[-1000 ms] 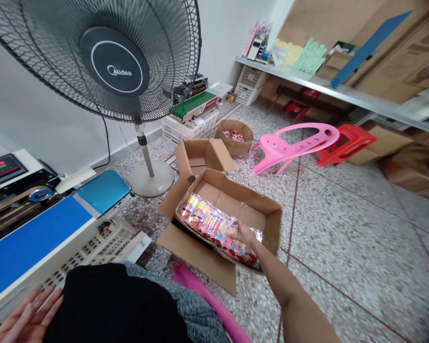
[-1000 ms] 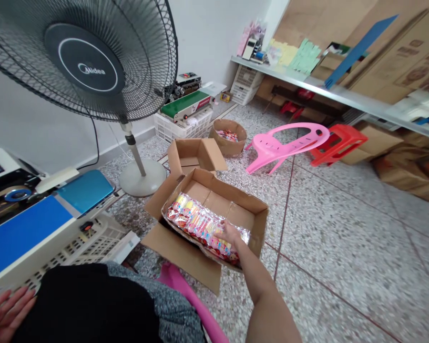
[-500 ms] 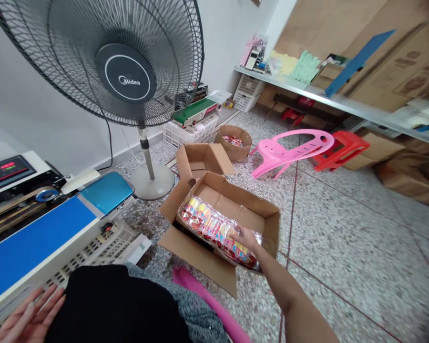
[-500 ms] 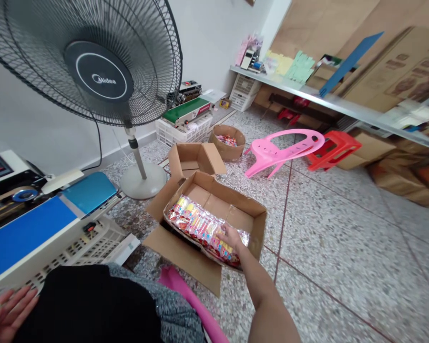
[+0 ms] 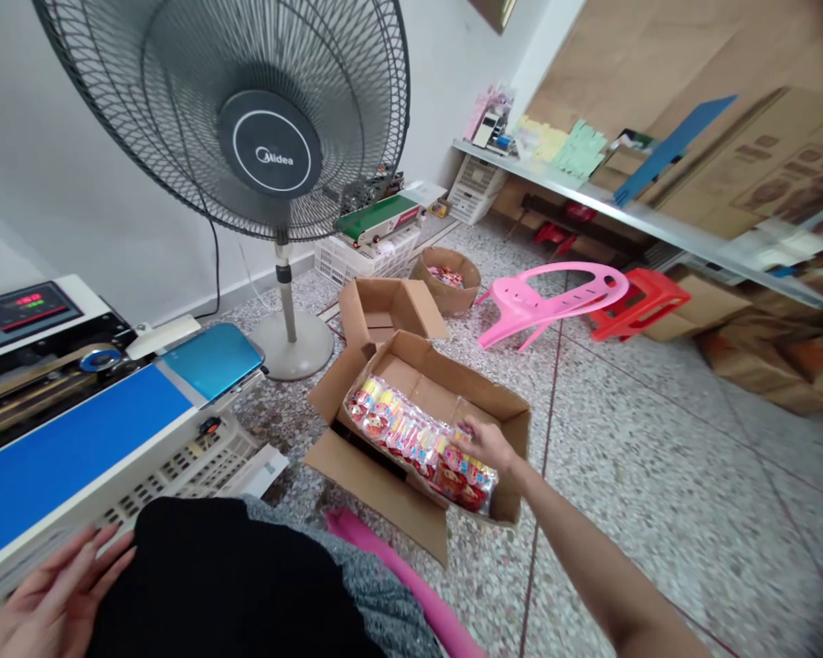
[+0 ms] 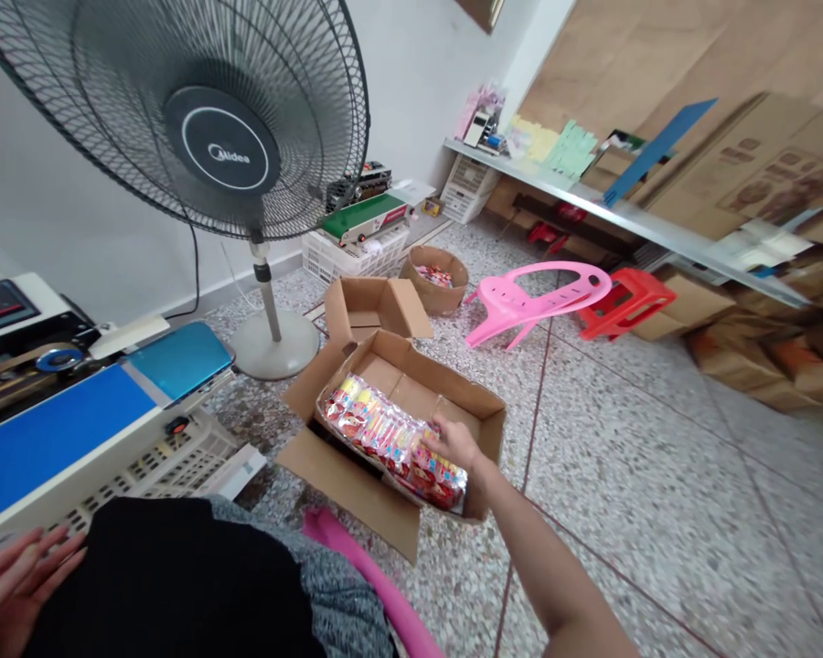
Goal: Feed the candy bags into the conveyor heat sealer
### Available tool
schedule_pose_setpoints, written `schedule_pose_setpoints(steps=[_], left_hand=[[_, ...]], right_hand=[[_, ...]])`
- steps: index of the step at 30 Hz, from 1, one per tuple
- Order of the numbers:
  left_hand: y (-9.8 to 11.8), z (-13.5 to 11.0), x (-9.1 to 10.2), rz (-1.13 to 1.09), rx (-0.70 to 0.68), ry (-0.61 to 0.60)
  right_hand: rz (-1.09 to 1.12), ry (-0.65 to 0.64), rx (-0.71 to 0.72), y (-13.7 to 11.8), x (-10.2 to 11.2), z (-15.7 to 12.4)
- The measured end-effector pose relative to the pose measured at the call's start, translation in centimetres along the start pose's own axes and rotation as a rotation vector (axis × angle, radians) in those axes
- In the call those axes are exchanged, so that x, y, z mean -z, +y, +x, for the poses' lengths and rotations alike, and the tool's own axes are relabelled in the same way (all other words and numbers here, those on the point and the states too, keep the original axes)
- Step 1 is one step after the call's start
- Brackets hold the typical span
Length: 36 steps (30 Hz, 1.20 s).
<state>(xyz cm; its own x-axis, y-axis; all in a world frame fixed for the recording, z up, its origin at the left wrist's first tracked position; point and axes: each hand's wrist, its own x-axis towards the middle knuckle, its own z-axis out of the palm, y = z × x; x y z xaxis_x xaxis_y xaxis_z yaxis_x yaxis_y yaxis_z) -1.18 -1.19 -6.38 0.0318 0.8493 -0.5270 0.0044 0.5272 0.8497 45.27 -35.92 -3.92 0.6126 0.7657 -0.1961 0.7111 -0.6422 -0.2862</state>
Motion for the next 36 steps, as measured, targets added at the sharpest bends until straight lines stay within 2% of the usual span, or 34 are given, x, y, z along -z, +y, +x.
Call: schedule_pose_setpoints(steps=[2,3,5,8,11,13,15,17,18,19,20,25,27,29,32,34,36], left_hand=[[0.4,-1.3,-1.4,0.045,-0.253,0.022],[0.6,-2.0,-2.4,0.059,-0.320,0.044],[1.0,-3.4,-4.6,0.076,-0.354,0.028],[1.0,-6.0,-8.5,0.198,-0.375,-0.259],[0.5,-8.5,-12.9,0.263,-0.359,-0.687],[0.5,-9.5,-15.5,0.254,-0.382,-0.917],[1.1,-9.8,-17.0,0.201,-0.356,-1.096],[2.1,-9.8,-17.1,0.094,-0.210,-1.286],[2.6,-9.8,-16.7,0.038,-0.130,-1.324],[3.1,-9.7,-16.1,-0.018,-0.067,-1.318],[3.4,-9.7,-15.4,-0.072,-0.034,-1.264],[3.4,-8.8,-12.5,-0.317,-0.103,-0.773],[3.4,-8.1,-11.5,-0.396,-0.126,-0.628],[3.9,-7.4,-10.3,-0.464,-0.155,-0.519],[5.1,-6.5,-8.2,-0.550,-0.215,-0.366],[5.8,-5.9,-6.8,-0.566,-0.250,-0.288],[6.2,-5.3,-5.8,-0.566,-0.273,-0.241]], right_hand=[[0.007,0.013,0.092,-1.3,1.8,0.3],[0.005,0.014,0.135,-2.0,2.6,0.5],[-0.026,0.016,0.223,-3.6,3.9,0.9],[-0.090,0.022,0.377,-7.0,5.4,1.2],[-0.059,0.003,0.598,-12.1,6.9,1.5],[0.004,-0.021,0.760,-16.2,7.8,1.8],[0.056,-0.064,0.880,-20.4,8.3,2.5],[0.085,-0.110,0.928,-24.3,8.1,3.7],[0.098,-0.121,0.927,-26.0,7.8,4.5],[0.114,-0.123,0.918,-27.7,7.3,5.3],[0.136,-0.119,0.909,-29.3,6.6,6.2],[0.317,-0.112,0.976,-36.8,3.2,8.9],[0.430,-0.121,0.998,-38.9,2.4,9.4],[0.601,-0.108,0.949,-39.9,1.6,9.9],[0.853,-0.067,0.778,-40.0,-0.3,10.3],[0.920,-0.129,0.718,-39.9,-2.2,10.2],[0.902,-0.242,0.724,-40.2,-4.0,9.7]])
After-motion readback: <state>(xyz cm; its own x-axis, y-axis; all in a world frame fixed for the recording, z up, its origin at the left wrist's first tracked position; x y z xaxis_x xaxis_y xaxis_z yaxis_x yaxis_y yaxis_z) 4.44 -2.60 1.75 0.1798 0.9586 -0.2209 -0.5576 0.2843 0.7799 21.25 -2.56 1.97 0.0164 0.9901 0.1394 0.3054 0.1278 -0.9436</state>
